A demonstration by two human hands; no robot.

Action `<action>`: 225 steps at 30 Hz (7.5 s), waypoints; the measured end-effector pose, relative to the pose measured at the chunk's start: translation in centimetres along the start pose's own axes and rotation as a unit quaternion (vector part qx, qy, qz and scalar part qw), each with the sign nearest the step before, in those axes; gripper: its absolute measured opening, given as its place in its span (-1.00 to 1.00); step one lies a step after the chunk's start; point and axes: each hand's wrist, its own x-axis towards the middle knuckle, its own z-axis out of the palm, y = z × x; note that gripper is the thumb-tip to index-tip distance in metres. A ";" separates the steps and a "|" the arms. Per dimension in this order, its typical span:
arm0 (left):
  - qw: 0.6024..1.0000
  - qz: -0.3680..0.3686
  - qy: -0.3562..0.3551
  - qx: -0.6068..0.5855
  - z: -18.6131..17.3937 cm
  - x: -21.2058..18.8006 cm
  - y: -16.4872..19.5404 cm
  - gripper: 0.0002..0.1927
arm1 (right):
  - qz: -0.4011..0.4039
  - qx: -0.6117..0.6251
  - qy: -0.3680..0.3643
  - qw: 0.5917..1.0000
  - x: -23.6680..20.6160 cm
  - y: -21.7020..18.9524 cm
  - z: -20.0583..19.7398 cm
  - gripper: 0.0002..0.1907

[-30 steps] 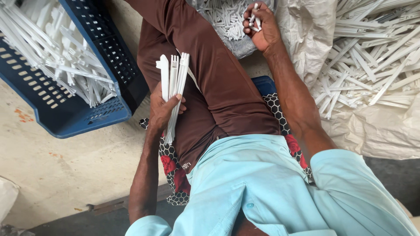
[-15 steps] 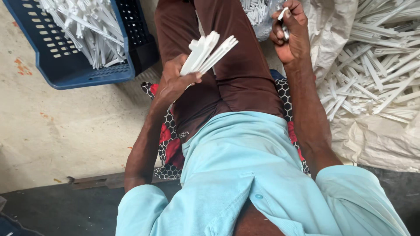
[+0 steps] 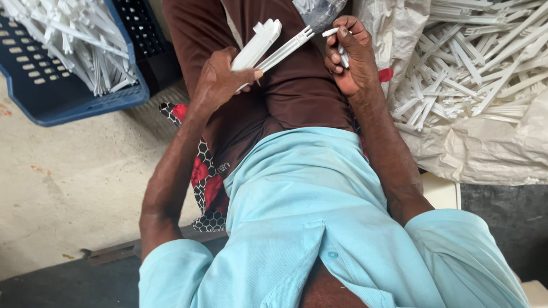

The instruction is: The person sits cross-legged and repeatedly picks up white plastic clips and rods, inserting the rods into the clips by hand. The assembled units are placed into a blue basket, while loose parts remain in a nearby bag and on the floor.

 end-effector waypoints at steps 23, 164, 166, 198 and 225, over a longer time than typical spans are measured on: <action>0.994 0.106 0.013 -0.007 -2.4 0.9 -4.4 -0.72 | -0.110 -0.241 0.037 0.964 1.4 0.4 2.3 -0.83; 0.975 0.205 0.048 0.074 -1.8 0.7 -6.6 -0.68 | -0.066 -0.487 -0.050 0.869 1.7 1.5 -1.9 -0.53; 0.977 0.190 0.053 0.082 -1.8 0.8 -6.7 -0.68 | -0.166 -0.545 -0.101 0.815 1.0 1.2 -1.6 -0.56; 0.977 0.164 0.059 0.120 -1.6 0.9 -7.6 -0.71 | -0.230 -0.626 -0.126 0.734 0.4 0.7 -0.8 -0.51; 0.970 0.192 0.082 0.126 -1.1 1.2 -8.8 -0.75 | -0.098 -0.631 -0.036 0.769 1.0 1.0 -1.4 -0.52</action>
